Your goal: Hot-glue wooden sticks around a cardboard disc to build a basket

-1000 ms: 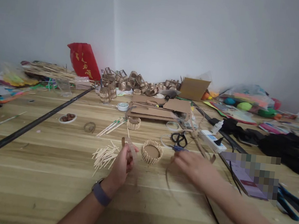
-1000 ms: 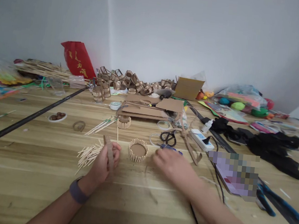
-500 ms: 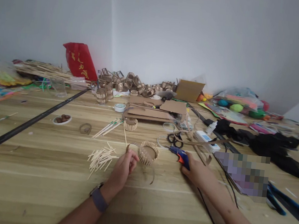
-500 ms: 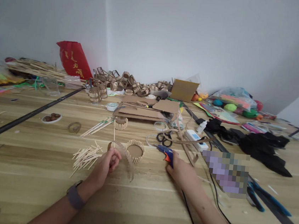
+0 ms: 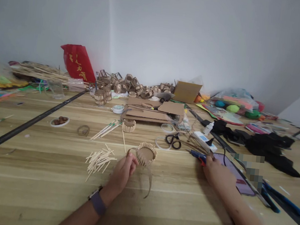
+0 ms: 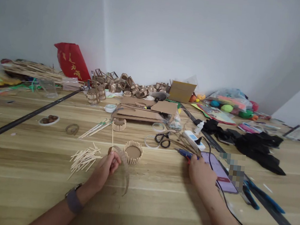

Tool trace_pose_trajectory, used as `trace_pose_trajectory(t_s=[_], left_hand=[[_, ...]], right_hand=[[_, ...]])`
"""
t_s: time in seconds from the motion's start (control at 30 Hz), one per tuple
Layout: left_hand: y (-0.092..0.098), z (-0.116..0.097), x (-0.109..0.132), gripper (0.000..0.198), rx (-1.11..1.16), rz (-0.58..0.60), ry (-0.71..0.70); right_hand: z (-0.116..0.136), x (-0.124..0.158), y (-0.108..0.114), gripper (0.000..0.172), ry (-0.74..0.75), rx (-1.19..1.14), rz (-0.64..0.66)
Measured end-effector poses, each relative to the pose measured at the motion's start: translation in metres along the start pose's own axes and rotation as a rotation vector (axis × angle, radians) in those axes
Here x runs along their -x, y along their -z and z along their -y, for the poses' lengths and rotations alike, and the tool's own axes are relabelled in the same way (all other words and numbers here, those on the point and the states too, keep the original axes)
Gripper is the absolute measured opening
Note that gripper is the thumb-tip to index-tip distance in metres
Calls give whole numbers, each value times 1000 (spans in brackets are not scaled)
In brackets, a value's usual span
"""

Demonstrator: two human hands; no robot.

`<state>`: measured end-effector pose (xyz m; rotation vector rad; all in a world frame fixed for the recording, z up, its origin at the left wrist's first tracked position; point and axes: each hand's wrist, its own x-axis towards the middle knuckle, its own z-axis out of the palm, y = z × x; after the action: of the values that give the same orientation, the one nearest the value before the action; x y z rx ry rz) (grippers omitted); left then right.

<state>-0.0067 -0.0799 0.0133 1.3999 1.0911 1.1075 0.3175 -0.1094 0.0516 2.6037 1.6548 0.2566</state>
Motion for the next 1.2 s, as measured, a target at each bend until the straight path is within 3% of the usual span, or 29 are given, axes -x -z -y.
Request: trace_pose_trajectory(t_s=[0.1,0.17,0.23,0.37,0.53,0.57,0.67,0.73,0.87,0.9,1.07,1.2], left_hand=[[-1,-2,5,54,-71,-8,-48],[-1,-3,9,47,-166,2,-123],[0,-2,12,40,-302,24,-210],[2,1,14,34,-568,62,-354],[1,1,12,33,-795,77,-382],[0,1,12,33,-823,58,-381],[-1,1,11,30,-874,-37,-391],[-1,2,10,28,-898,-96,-414],[0,2,8,27,-954,-128,-432],[0,1,9,28,-974,-109,-424],[-1,-9,14,29,-1127,10,-300],[0,-9,12,20,-1130,64,-278]], right_hand=[[26,-1,7,25,183,-22,-34],[50,-4,9,23,474,-119,-46],[74,-10,7,25,578,-174,-52],[108,-24,-5,30,621,-269,-67],[113,-11,5,32,624,-437,-64],[110,-3,13,33,646,-495,-33],[102,25,42,45,774,-1010,414],[97,40,57,50,814,-1061,591],[96,55,60,42,750,-958,420],[98,56,57,43,750,-943,431],[108,56,34,47,847,-1045,773],[104,40,26,48,742,-1332,904]])
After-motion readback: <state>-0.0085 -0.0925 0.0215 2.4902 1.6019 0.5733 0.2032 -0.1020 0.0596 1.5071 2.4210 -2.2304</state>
